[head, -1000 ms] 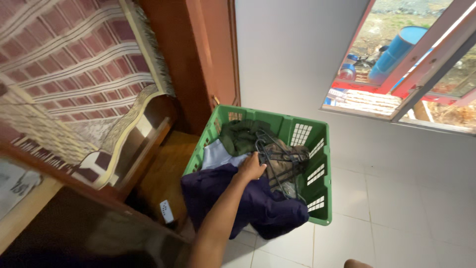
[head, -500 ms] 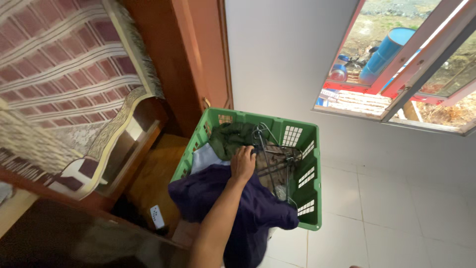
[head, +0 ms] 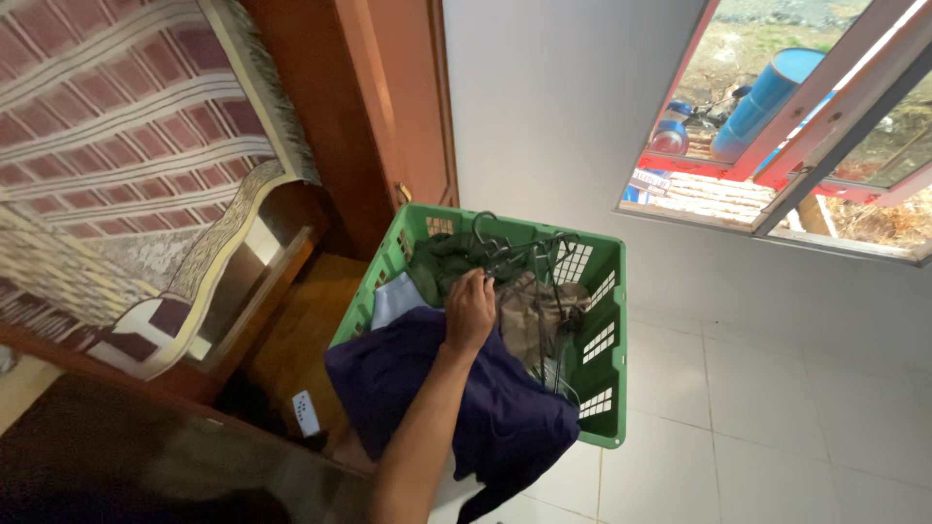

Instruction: The person removes a dark purple long-sleeved shirt from a green laundry basket, places it on a hanger, and hangs it in a wooden wardrobe. The person then removes the shirt from the wardrobe and returns it to the basket.

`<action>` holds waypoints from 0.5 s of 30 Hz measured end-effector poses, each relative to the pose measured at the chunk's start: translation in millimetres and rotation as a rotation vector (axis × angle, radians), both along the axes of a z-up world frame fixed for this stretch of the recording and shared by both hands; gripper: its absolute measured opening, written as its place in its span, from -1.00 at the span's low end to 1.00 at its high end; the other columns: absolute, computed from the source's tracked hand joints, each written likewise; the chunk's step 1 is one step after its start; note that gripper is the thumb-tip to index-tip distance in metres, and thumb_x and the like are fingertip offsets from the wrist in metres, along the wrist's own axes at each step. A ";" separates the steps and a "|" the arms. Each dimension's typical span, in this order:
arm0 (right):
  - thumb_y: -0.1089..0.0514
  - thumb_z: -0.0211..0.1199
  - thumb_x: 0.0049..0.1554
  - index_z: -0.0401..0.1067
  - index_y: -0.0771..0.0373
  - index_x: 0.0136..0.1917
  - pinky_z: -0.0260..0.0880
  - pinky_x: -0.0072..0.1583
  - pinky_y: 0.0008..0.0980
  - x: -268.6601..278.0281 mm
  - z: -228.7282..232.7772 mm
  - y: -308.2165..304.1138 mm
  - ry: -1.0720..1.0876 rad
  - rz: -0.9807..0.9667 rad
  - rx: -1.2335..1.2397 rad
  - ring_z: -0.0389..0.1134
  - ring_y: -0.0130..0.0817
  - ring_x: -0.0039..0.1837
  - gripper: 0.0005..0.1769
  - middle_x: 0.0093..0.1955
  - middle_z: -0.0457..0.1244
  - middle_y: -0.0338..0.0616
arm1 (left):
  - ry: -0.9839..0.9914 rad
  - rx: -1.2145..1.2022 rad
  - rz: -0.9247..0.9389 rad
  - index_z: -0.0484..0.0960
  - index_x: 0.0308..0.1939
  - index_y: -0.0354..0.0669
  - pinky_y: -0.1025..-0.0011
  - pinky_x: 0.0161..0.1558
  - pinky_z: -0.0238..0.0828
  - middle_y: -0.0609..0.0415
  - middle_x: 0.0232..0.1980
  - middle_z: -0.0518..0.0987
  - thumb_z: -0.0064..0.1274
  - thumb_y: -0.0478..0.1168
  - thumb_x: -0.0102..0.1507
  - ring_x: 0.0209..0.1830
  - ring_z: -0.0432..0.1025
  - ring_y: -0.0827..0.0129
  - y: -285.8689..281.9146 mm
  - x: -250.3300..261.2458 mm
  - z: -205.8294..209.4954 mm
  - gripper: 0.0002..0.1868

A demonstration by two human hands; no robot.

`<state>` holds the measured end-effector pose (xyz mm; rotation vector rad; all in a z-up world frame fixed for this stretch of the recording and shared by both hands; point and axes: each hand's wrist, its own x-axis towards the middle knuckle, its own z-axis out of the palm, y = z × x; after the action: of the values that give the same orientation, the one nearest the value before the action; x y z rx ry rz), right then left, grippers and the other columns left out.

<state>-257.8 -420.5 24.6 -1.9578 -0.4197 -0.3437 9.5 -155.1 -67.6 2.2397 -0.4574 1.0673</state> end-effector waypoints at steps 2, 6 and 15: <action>0.18 0.24 0.23 0.46 0.28 -0.10 0.35 -0.09 -0.41 13.4 2.7 6.9 -0.042 0.010 0.020 0.33 -0.45 -0.19 -0.87 -0.20 0.34 -0.17 | -0.019 -0.120 -0.061 0.47 0.21 -0.37 0.08 0.20 0.37 -0.25 0.12 0.57 -0.05 -0.24 0.43 0.16 0.42 -0.08 -1.7 1.1 4.1 -0.67; 0.18 0.24 0.23 0.45 0.29 -0.10 0.35 -0.12 -0.44 25.2 11.7 24.2 -0.206 0.024 0.132 0.32 -0.47 -0.19 -0.87 -0.21 0.33 -0.17 | -0.001 -0.141 -0.088 0.48 0.24 -0.33 0.06 0.21 0.28 -0.34 0.22 0.47 -0.08 -0.23 0.42 0.24 0.37 -0.15 5.1 -4.7 11.9 -0.65; 0.13 0.28 0.19 0.40 0.26 0.13 0.38 -0.14 -0.44 154.0 -51.4 90.9 0.199 -0.187 0.232 0.33 -0.46 -0.17 -0.73 -0.17 0.35 -0.18 | 0.362 -0.521 -0.292 0.39 -0.01 -0.28 0.33 -0.16 0.45 -0.03 -0.24 0.68 -0.20 -0.15 0.46 -0.22 0.59 0.19 16.5 7.7 15.7 -0.78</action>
<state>-103.9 -329.6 -26.8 -1.7854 -0.0644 -0.2985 17.2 -138.5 -51.9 1.7776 -0.2939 0.5338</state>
